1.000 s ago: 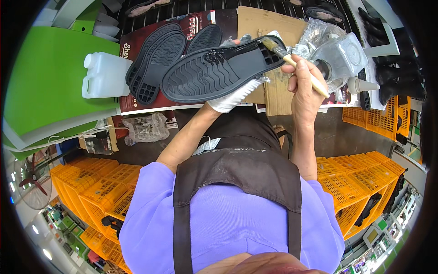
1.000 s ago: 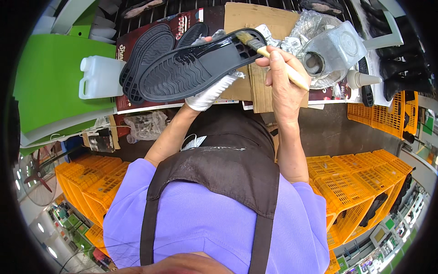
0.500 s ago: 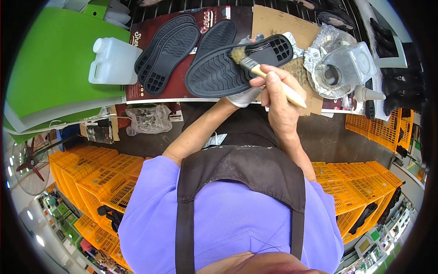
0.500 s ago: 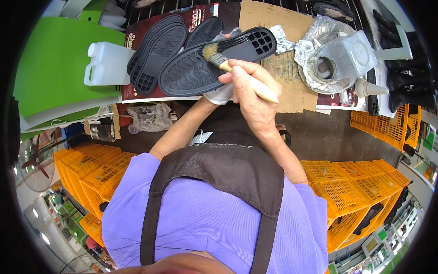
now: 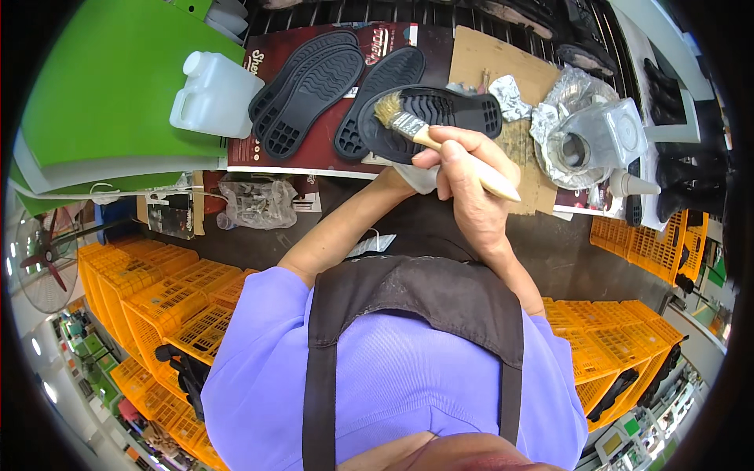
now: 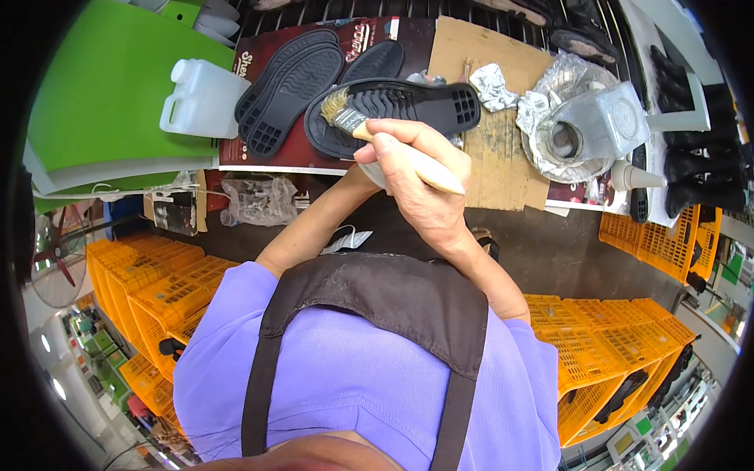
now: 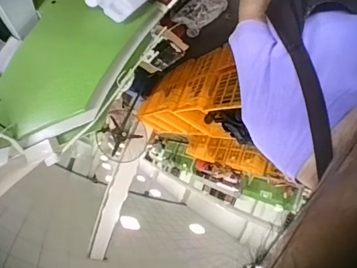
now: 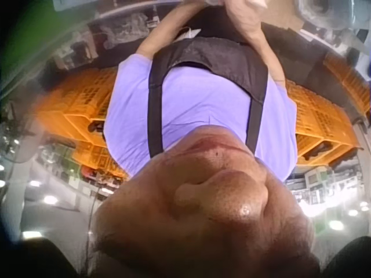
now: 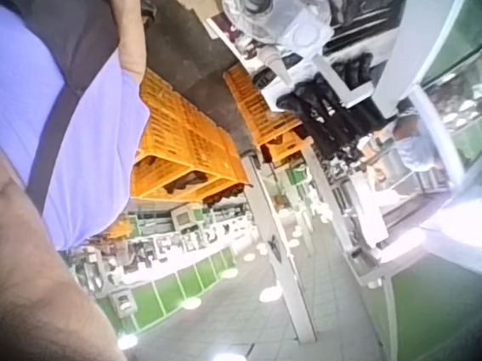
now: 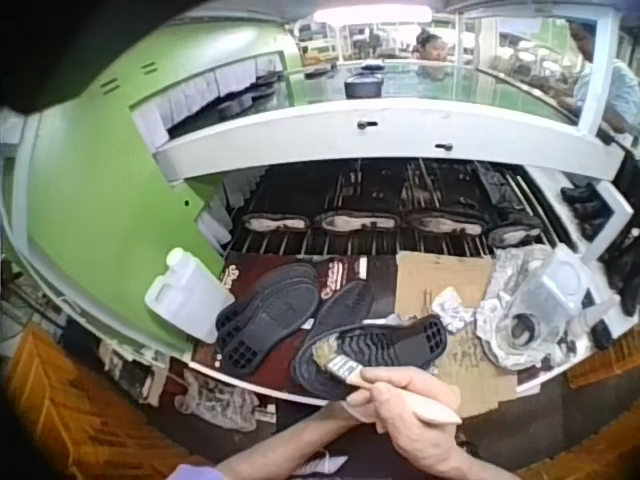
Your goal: The person applies a dark adhesive to the bottom of black shoe soles using a brush. They repeatedly dip the brush into a container and spread the substance across the textured surface of the soles, handling them one at a time.
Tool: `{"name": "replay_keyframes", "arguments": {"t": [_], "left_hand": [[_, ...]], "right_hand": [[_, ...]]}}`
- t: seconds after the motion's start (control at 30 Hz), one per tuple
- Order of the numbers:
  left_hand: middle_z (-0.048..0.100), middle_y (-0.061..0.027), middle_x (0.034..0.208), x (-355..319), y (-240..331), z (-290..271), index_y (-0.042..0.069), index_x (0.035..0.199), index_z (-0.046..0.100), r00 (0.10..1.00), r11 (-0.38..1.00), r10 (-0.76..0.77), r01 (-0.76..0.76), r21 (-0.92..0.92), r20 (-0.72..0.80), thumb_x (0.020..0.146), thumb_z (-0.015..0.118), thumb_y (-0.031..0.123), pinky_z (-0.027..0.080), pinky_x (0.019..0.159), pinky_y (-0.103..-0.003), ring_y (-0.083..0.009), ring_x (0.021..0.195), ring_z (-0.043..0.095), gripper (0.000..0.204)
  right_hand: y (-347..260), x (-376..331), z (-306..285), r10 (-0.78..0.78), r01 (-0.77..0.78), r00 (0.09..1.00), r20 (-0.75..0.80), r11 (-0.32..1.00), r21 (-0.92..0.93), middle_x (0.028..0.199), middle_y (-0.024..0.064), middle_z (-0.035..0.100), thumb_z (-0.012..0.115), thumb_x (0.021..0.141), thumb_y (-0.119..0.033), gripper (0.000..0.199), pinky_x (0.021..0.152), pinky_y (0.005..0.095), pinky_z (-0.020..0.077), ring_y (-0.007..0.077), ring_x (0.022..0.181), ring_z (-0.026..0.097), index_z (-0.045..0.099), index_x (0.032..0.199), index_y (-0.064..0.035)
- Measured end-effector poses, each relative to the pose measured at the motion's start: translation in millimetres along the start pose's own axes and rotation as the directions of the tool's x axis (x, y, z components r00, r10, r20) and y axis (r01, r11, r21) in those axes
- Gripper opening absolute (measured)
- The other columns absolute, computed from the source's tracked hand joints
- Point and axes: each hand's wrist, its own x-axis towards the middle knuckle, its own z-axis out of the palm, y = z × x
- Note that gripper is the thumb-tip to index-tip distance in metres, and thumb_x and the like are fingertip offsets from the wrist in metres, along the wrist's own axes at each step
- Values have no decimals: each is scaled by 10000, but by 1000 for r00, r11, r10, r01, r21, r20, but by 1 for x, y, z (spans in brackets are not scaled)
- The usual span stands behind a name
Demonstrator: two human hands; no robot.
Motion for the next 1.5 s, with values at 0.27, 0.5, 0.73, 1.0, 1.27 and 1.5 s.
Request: {"name": "replay_keyframes", "arguments": {"t": [0.27, 0.5, 0.73, 1.0, 1.27, 1.5], "left_hand": [[561, -85, 982, -2, 55, 12, 87, 1008, 533, 977, 452, 191, -170, 876, 91, 769, 641, 256, 410, 834, -346, -215, 963, 521, 312], [530, -113, 1132, -7, 58, 12, 73, 1147, 499, 978, 552, 155, -202, 809, 139, 754, 677, 242, 364, 952, -356, -255, 1083, 479, 463], [554, -75, 1048, -16, 51, -11, 48, 1126, 504, 963, 844, -85, -68, 533, 257, 721, 714, 157, 428, 861, -324, -176, 992, 521, 469], [566, -84, 1110, -36, 73, -31, -6, 1171, 501, 862, 864, -386, 213, 456, 329, 748, 699, 202, 420, 859, -298, -155, 1013, 510, 511], [564, -101, 1040, -52, 57, -24, -54, 1219, 428, 979, 974, -146, 167, -156, 139, 791, 609, 403, 440, 828, -289, -171, 932, 546, 652], [572, -100, 1067, -59, 46, -27, -16, 1224, 450, 993, 910, -104, 119, -397, 58, 923, 422, 434, 457, 813, -278, -155, 929, 569, 543]], "right_hand": [[-13, 15, -16, -31, 45, 993, -114, 992, 122, 762, 101, 663, 534, 890, -110, 212, 442, 164, 356, 27, 478, 444, 595, 1009, 55], [-5, 19, -21, -46, 85, 991, -127, 945, 316, 750, 123, 651, 515, 902, -154, 241, 427, 166, 337, 40, 455, 424, 591, 1009, 48], [-8, 28, -39, -47, 48, 999, -11, 986, 161, 751, 125, 654, 518, 881, -104, 224, 461, 171, 376, 55, 493, 463, 599, 1002, 67], [2, 43, -59, -64, 66, 998, -26, 993, 97, 734, 105, 655, 533, 879, -111, 220, 467, 168, 378, 49, 498, 466, 615, 997, 56], [10, 39, -56, 27, -24, 999, -42, 997, 72, 754, 130, 639, 519, 895, -133, 254, 482, 172, 358, 59, 507, 435, 594, 1033, 67], [13, 27, -42, 111, -112, 994, 15, 991, 80, 728, 81, 653, 558, 871, -143, 220, 467, 169, 373, 38, 505, 455, 629, 990, 28]]}}
